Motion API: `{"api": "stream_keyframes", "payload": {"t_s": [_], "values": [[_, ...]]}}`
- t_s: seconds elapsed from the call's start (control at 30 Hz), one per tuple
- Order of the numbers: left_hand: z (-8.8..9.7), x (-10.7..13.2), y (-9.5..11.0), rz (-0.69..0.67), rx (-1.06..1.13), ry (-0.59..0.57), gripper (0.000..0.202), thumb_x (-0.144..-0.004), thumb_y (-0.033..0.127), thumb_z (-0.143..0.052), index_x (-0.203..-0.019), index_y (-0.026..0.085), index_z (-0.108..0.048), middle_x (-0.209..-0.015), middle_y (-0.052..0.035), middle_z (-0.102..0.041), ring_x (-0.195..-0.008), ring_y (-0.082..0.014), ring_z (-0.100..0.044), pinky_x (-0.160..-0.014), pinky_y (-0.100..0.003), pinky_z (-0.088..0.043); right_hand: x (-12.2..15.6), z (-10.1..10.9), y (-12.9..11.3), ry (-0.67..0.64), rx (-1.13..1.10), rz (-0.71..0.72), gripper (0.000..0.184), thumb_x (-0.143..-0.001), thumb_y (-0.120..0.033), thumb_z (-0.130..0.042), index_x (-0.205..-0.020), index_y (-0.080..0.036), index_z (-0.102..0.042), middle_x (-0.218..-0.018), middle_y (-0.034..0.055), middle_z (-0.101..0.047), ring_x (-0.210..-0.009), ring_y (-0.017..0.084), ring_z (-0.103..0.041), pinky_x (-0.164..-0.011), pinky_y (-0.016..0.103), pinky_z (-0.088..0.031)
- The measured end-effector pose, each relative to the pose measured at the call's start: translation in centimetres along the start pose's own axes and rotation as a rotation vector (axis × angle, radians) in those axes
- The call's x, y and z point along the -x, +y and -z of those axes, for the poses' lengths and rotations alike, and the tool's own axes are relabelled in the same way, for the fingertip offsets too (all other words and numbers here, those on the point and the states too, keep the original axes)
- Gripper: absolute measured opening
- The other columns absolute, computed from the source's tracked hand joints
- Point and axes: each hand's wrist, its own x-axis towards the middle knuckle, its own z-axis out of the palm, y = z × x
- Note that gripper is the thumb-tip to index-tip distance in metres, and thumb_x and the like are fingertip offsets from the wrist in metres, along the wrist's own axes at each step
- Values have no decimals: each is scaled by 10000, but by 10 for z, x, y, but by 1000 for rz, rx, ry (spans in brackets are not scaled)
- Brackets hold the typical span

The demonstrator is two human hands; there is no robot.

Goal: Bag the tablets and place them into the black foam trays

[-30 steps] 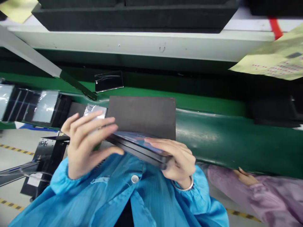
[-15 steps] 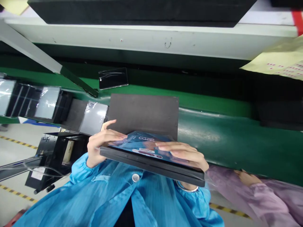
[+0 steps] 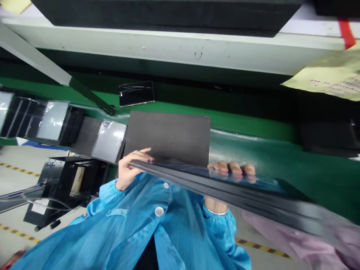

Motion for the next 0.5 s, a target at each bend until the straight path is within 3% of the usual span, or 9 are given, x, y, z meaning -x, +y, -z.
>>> {"api": "stream_keyframes", "payload": {"t_s": [0.13,0.27,0.33,0.37,0.4,0.43,0.47,0.5], "values": [[5,-21,31,-260,-74,-53,307,-865,367,-820,-1101,173,-785,-929,-86,-839,-847,-236,-813,-1025,-490,-590,0,11,20,98,-74,-78,205,-828,-416,-816,-690,-360,-675,-596,-170,-638,-496,55,-571,-524,187,-481],[15,-38,56,-422,-241,-180,419,-846,384,-837,-1174,138,-750,-953,-100,-843,-806,-240,-815,-1036,-510,-583,6,21,39,149,40,-100,328,-942,-476,-711,-736,-237,-623,-648,-73,-625,-577,96,-582,-657,271,-559],[16,-41,61,-453,-289,-213,397,-859,380,-828,-1162,139,-742,-941,-88,-845,-791,-234,-816,-1066,-522,-569,5,24,49,185,149,-94,422,-1070,-488,-489,-792,-196,-612,-703,-39,-618,-633,101,-610,-696,301,-567],[16,-42,63,-465,-302,-223,378,-864,373,-825,-1147,137,-741,-933,-85,-845,-783,-233,-817,-1087,-532,-557,4,24,54,205,215,-87,521,-1129,-433,-278,-822,-174,-610,-749,-32,-615,-673,77,-626,-721,293,-546],[15,-42,63,-474,-313,-236,362,-867,363,-825,-1132,131,-739,-927,-85,-845,-777,-231,-817,-1111,-539,-540,3,24,59,222,287,-80,670,-1123,-333,-25,-844,-149,-606,-802,-32,-607,-718,35,-637,-749,286,-506],[14,-42,64,-482,-323,-247,349,-868,354,-825,-1117,126,-737,-919,-83,-845,-773,-228,-817,-1133,-541,-522,2,24,63,232,365,-74,827,-1022,-208,209,-854,-113,-596,-855,-32,-589,-767,-11,-635,-770,298,-449],[13,-42,64,-490,-333,-258,344,-866,351,-829,-1103,120,-734,-913,-83,-844,-771,-224,-816,-1150,-534,-507,1,24,66,238,450,-74,894,-950,-165,297,-842,-100,-588,-876,-29,-583,-777,-35,-622,-760,293,-416],[12,-42,65,-498,-344,-266,344,-863,352,-833,-1088,113,-732,-907,-82,-844,-772,-219,-816,-1163,-518,-495,2,24,67,235,549,-83,877,-967,-197,277,-822,-102,-582,-863,-26,-579,-759,-33,-616,-745,278,-409]]}}
